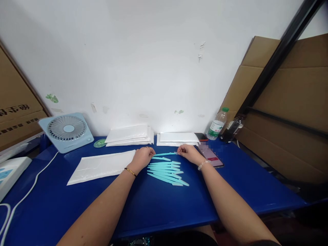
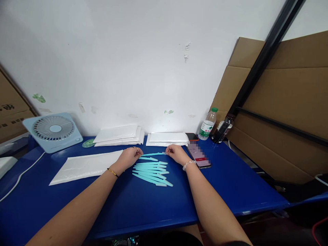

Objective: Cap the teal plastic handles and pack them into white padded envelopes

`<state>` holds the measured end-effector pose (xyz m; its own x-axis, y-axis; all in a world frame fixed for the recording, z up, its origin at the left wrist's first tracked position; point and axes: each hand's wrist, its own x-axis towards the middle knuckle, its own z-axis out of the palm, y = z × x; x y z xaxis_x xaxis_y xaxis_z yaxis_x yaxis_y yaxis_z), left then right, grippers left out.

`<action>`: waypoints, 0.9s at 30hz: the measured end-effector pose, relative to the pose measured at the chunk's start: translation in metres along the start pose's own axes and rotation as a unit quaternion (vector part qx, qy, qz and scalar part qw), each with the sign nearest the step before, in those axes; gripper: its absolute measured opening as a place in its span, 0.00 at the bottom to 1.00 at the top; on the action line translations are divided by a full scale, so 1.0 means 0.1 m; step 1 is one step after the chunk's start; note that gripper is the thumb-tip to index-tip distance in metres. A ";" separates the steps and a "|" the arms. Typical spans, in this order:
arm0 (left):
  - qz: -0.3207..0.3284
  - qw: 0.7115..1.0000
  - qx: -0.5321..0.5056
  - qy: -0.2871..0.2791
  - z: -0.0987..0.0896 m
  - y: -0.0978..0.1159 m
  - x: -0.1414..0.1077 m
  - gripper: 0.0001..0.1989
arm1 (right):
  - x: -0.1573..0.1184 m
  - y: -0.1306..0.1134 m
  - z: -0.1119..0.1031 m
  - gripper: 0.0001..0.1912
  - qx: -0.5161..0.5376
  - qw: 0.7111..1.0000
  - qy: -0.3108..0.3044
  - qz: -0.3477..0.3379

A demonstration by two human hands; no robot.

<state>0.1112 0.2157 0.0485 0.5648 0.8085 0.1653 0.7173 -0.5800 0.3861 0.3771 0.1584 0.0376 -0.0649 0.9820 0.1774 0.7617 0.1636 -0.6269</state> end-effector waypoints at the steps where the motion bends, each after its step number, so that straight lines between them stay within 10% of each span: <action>1: 0.001 1.000 -0.002 -0.003 0.00 0.00 0.00 0.12 | 0.00 -0.01 0.01 0.05 0.007 1.000 -0.006 -0.004; 12: 0.031 0.999 0.019 -0.036 -0.06 0.09 -0.04 0.14 | -0.05 -0.17 0.06 0.09 -0.025 0.999 -0.029 -0.032; 18: 0.101 0.982 0.047 -0.149 -0.12 0.22 -0.23 0.47 | -0.32 -0.64 0.05 0.40 -0.122 0.978 -0.150 -0.082; 27: 0.129 0.974 0.122 -0.140 0.01 0.41 -0.28 0.10 | -0.42 -0.88 0.23 0.11 -0.240 0.953 -0.152 -0.108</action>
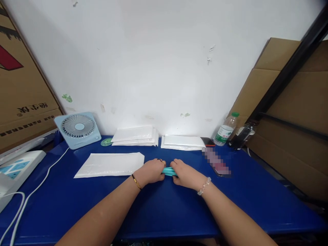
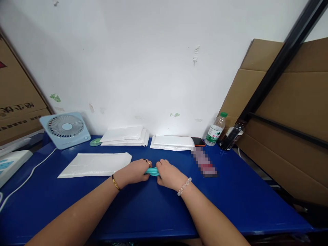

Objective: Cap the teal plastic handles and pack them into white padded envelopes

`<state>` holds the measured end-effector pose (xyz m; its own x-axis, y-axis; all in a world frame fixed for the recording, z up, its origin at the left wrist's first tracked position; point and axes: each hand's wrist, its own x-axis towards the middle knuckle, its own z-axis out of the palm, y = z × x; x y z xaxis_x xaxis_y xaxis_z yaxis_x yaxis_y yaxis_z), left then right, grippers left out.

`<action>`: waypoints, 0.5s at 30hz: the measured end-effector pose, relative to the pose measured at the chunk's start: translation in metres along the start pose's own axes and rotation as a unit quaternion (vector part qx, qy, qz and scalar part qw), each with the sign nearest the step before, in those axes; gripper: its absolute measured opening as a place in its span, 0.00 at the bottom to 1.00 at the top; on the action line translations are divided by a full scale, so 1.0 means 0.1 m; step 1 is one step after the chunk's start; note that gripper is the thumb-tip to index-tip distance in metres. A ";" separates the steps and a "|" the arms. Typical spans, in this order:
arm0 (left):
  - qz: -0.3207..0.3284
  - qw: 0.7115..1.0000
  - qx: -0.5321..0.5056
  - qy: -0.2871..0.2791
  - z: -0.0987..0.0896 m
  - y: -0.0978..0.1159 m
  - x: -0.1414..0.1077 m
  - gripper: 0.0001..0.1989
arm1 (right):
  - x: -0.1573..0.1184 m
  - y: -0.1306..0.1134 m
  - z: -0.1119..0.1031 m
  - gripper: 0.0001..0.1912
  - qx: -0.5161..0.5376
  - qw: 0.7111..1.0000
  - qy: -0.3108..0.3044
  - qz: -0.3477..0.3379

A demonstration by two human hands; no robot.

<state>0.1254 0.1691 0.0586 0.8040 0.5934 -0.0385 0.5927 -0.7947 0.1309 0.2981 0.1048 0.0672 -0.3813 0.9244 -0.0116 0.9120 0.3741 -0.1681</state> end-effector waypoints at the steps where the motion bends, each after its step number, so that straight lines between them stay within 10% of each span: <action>1: 0.004 1.000 0.012 0.004 0.02 0.01 0.01 0.09 | 0.02 0.01 0.03 0.11 -0.017 1.000 -0.001 -0.001; 15: -0.058 0.996 -0.008 0.061 -0.03 0.20 0.05 0.11 | -0.02 0.03 -0.26 0.12 -0.050 0.996 0.071 -0.008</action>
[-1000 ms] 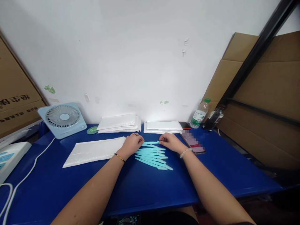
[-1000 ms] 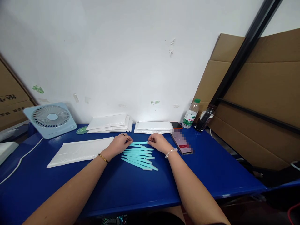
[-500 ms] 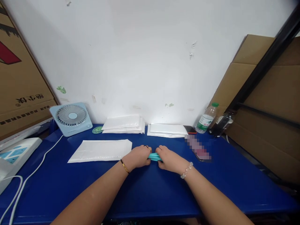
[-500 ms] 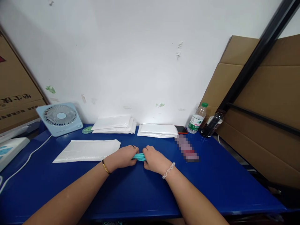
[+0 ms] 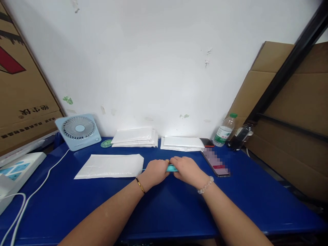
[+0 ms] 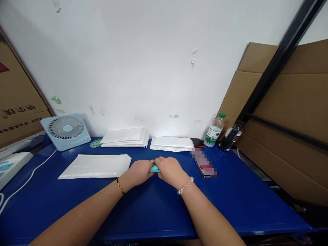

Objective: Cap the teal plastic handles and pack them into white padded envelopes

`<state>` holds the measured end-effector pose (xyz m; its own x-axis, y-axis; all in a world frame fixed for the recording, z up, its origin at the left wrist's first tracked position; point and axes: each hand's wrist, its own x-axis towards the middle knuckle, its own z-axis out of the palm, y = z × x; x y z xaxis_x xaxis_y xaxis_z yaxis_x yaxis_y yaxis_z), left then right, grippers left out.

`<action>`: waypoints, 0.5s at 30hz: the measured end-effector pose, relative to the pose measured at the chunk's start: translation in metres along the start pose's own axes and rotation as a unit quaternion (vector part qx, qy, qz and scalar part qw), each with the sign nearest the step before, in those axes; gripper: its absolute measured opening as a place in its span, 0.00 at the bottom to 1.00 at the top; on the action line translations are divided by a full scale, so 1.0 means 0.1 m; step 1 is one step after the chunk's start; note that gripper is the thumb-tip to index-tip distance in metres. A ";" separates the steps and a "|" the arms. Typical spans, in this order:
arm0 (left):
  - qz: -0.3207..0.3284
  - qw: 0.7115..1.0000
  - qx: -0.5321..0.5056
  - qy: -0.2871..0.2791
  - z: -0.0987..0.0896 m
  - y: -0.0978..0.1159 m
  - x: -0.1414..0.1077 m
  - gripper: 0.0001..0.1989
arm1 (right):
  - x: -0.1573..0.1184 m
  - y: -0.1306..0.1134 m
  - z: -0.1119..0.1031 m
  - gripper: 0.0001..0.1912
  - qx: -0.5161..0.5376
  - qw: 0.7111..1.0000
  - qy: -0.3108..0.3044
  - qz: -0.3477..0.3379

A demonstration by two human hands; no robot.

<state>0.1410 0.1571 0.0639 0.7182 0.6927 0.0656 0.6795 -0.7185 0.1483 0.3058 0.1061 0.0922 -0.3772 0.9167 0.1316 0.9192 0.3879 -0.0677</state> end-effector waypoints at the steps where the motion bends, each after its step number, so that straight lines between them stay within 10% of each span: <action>1: -0.004 1.000 -0.007 0.007 -0.02 0.01 0.00 0.11 | -0.04 0.05 -0.07 0.15 0.045 0.998 0.032 -0.004; 6: 0.006 0.995 -0.086 0.044 -0.07 0.04 -0.02 0.08 | -0.15 0.19 -0.21 0.24 0.318 0.912 0.260 0.021; 15: 0.041 0.921 -0.383 0.051 -0.15 0.11 -0.06 0.09 | -0.04 -0.08 0.00 0.41 0.597 0.781 0.175 -0.059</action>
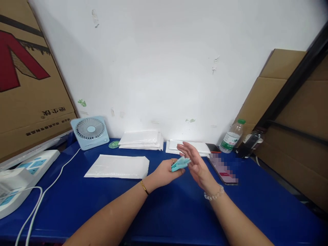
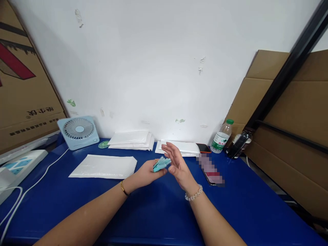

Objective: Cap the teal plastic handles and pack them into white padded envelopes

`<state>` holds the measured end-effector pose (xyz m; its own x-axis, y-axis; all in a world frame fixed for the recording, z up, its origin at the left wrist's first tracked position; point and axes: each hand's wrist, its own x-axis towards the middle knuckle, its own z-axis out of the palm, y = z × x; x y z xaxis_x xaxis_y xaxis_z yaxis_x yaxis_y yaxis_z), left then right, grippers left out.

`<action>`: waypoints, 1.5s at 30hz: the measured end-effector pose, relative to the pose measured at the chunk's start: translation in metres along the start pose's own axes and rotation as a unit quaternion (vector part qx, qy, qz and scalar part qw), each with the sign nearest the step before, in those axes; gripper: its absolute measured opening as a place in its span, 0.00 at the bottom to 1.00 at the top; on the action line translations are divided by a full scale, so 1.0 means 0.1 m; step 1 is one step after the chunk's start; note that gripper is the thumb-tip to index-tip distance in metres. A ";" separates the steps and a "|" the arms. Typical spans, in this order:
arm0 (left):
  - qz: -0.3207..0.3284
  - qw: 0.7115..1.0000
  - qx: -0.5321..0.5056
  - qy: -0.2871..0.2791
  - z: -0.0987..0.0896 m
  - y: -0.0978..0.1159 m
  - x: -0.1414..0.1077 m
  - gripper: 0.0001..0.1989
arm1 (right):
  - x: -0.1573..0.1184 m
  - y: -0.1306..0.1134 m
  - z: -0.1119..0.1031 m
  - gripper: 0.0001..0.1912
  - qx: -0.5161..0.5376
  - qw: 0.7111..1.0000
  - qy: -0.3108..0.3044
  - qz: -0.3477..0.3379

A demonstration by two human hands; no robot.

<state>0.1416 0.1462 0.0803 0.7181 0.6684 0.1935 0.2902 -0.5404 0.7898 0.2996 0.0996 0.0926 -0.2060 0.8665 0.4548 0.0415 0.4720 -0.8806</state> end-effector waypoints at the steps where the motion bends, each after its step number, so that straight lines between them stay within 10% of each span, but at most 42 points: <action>1: 0.010 0.998 -0.054 -0.023 0.00 0.03 -0.01 0.10 | 0.00 0.00 0.01 0.44 0.019 0.999 -0.025 0.018; 6: 0.028 0.973 -0.157 -0.164 0.02 0.17 -0.06 0.12 | -0.03 -0.01 0.12 0.19 0.012 0.990 -0.122 0.069; 12: 0.020 0.980 0.097 -0.175 -0.56 -0.03 -0.18 0.56 | 0.03 0.06 0.00 0.15 0.090 0.991 0.072 0.066; 15: -0.166 0.938 0.293 -0.085 -0.99 -0.30 -0.31 0.69 | 0.10 0.21 -0.13 0.13 0.080 0.982 0.162 0.059; 18: -0.273 0.889 0.350 -0.115 -1.16 -0.54 -0.35 0.68 | 0.14 0.39 -0.16 0.15 0.019 0.981 0.165 0.098; 23: -0.230 0.896 0.367 -0.102 -1.03 -0.59 -0.27 0.43 | 0.13 0.53 -0.10 0.15 0.014 0.982 0.148 0.116; 30: 0.012 0.998 0.016 0.056 -1.04 -0.02 -0.30 0.37 | 0.28 -0.14 -0.12 0.13 0.178 0.962 0.204 0.042; 37: 0.067 0.945 -0.313 0.060 -0.87 0.14 -0.34 0.48 | 0.78 -1.24 0.20 0.14 0.214 0.964 0.149 -0.054; 45: 0.073 0.880 -0.468 -0.042 -0.66 0.07 -0.26 0.43 | 1.02 -1.15 0.71 0.18 0.162 0.983 0.078 -0.029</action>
<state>0.0832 0.1586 0.1186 0.7601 0.5660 0.3193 -0.4286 0.0673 0.9010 0.2048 0.1225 0.2311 -0.0453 0.8659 0.4982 -0.2858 0.4667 -0.8370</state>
